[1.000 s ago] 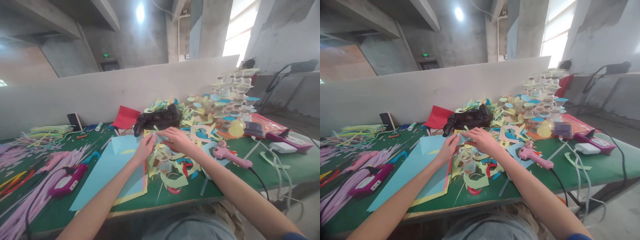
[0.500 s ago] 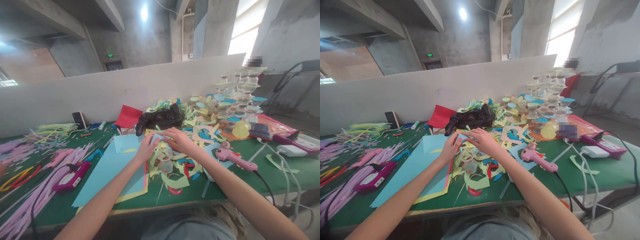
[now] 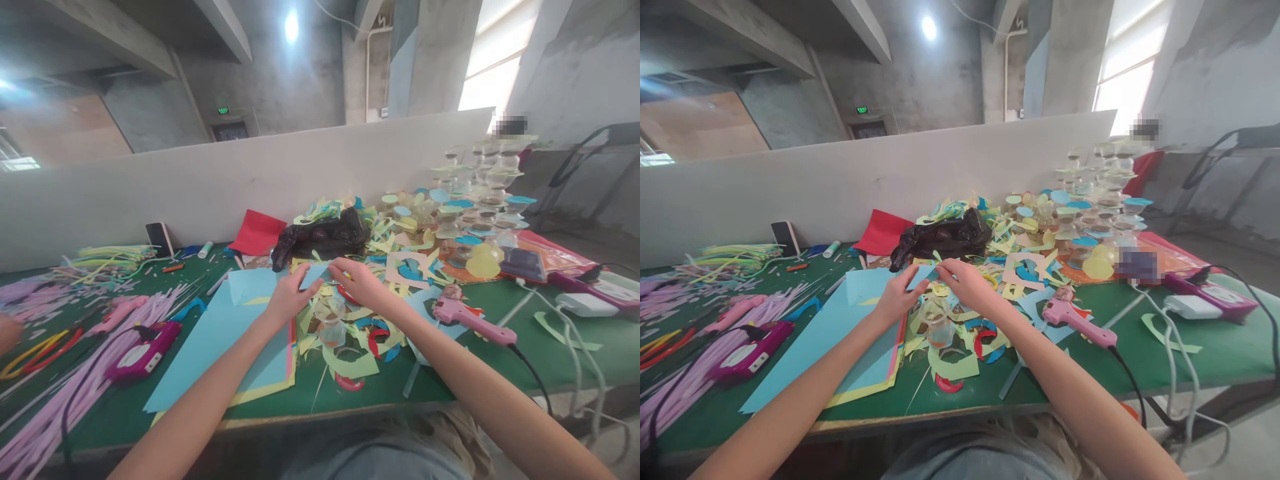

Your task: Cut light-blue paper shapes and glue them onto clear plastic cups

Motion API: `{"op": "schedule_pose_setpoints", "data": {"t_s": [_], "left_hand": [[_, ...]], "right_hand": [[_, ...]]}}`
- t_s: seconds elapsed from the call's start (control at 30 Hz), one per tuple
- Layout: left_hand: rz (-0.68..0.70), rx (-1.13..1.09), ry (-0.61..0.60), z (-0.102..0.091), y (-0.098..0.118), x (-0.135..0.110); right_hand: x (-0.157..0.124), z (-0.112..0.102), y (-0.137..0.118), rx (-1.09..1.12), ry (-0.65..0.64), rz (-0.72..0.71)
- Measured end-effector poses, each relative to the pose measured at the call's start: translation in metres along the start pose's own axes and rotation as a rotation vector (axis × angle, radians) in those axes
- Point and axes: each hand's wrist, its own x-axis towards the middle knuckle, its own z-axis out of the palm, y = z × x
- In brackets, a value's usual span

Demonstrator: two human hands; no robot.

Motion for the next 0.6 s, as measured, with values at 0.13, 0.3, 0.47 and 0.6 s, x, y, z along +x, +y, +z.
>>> {"op": "schedule_pose_setpoints", "data": {"t_s": [0.13,0.3,0.47,0.6], "left_hand": [[0.017,0.088,-0.016,0.0,-0.001,0.0],[0.024,0.159,-0.028,0.0,-0.002,0.0],[0.047,0.252,-0.086,0.0,-0.006,0.0],[0.078,0.285,-0.094,0.001,-0.008,0.0]], "right_hand": [[-0.001,0.0,-0.003,-0.001,-0.019,0.047],[-0.002,0.002,-0.006,-0.051,-0.041,0.095],[0.0,0.005,0.0,-0.082,0.021,0.115],[0.002,0.007,0.006,-0.02,0.027,0.149]]}}
